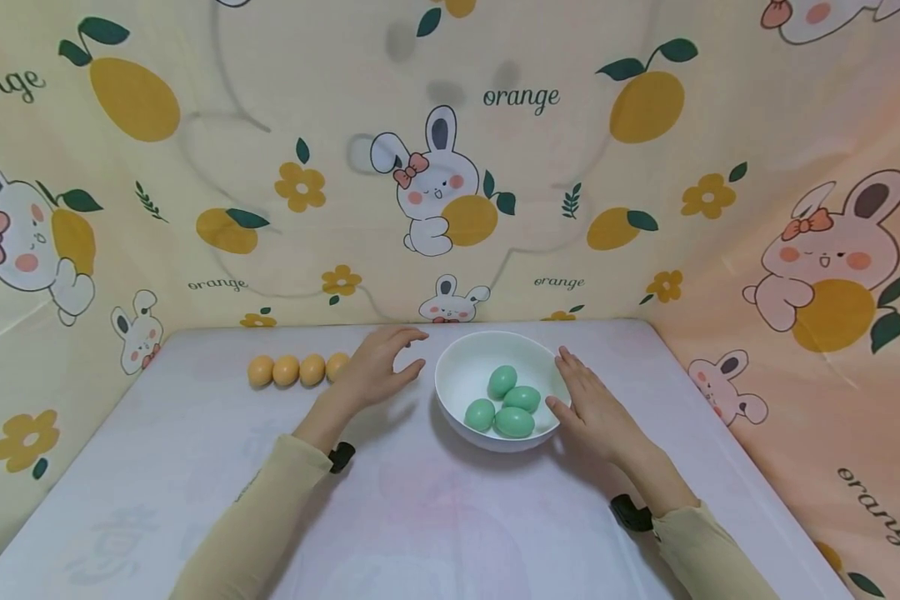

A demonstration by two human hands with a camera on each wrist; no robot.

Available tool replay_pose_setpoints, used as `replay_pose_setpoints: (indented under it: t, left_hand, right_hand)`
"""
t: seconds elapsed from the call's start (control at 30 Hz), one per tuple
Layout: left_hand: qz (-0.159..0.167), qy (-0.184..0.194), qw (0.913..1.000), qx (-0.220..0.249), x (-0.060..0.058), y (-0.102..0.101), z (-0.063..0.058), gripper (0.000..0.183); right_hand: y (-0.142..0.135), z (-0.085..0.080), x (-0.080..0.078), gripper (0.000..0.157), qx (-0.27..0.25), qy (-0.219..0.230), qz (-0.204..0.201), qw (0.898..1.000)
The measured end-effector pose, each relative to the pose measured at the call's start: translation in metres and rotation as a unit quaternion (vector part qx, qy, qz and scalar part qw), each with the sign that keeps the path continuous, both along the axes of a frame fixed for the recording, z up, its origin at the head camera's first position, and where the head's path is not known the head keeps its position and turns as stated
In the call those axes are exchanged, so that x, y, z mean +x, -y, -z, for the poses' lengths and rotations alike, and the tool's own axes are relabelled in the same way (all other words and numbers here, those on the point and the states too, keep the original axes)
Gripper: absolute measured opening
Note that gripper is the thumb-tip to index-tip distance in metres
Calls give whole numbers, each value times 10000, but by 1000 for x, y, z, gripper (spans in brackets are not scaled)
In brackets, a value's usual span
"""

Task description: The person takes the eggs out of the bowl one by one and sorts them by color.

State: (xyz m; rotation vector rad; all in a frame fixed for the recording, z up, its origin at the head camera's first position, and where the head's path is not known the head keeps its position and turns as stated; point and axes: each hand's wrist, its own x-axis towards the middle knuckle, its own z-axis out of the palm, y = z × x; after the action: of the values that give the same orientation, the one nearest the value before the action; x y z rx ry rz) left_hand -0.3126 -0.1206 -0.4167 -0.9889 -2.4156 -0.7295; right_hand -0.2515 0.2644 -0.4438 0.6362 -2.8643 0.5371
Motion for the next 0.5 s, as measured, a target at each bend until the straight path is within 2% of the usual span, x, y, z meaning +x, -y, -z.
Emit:
replay_pose_setpoints:
  t: [0.33,0.5]
  left_hand:
    - [287,-22,9995,108,3,-35,-7,37]
    - [432,83,9990,-41,3,-53,-11,38]
  right_hand:
    - [1,0,0,78,28,50,62,10000]
    - [0,0,0,78,33,52,65,10000]
